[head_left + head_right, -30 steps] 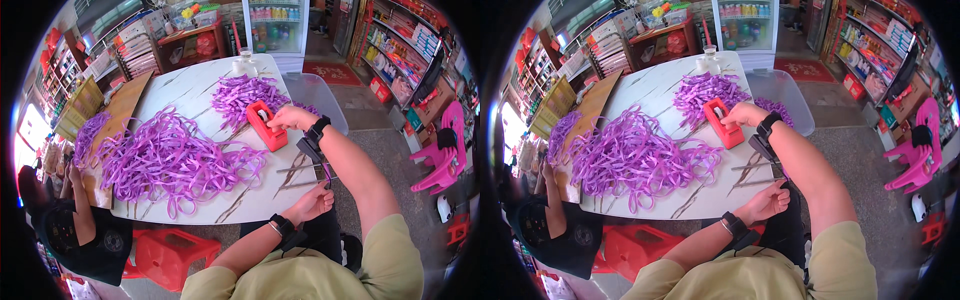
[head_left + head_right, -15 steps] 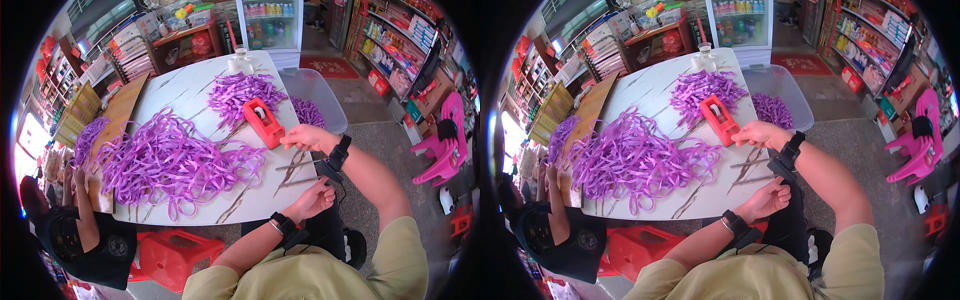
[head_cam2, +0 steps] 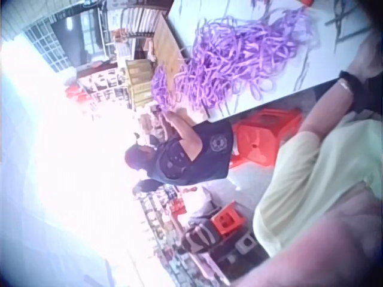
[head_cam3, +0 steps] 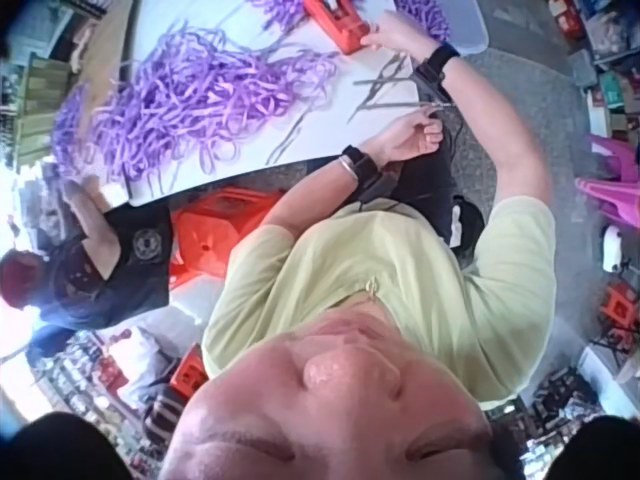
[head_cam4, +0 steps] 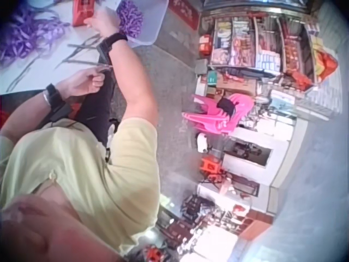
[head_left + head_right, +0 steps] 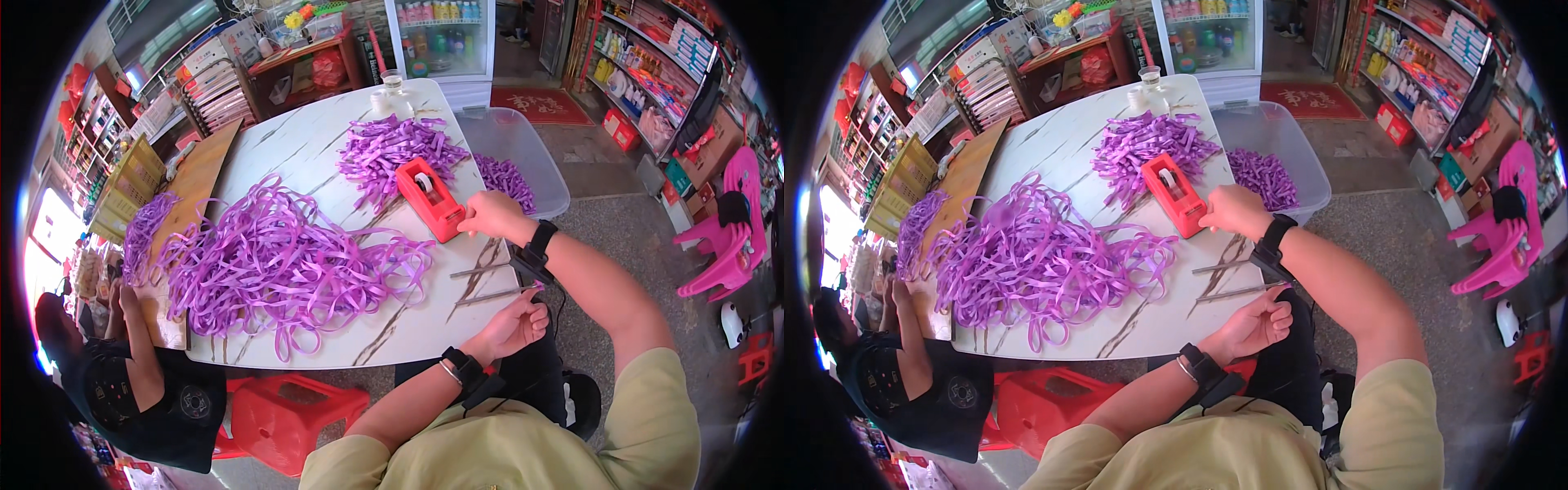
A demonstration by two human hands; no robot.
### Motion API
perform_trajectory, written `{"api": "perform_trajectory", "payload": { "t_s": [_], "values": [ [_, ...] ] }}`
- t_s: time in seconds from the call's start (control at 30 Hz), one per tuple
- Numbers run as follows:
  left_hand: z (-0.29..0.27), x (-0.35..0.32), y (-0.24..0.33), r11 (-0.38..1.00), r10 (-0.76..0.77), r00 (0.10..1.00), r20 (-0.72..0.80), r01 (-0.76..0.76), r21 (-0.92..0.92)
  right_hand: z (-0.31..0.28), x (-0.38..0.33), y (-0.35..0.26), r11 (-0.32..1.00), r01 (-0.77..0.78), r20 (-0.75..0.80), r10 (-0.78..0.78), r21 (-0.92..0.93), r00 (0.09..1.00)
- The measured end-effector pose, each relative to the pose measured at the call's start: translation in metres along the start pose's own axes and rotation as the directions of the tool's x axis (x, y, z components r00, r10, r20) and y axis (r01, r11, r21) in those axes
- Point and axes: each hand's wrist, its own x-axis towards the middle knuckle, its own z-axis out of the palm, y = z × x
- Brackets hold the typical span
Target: Tying and assembling purple ribbons using a wooden jig on a table.
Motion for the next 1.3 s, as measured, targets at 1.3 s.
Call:
{"api": "perform_trajectory", "payload": {
  "t_s": [1.3],
  "values": [
    [0.006, 0.000, 0.001, 1.000, -0.003, 0.999, -0.038, 0.004, 0.028, -0.026, -0.054, 0.077, 0.942, 0.169, 0.563, 0.025, -0.290, 0.826]
  ]
}}
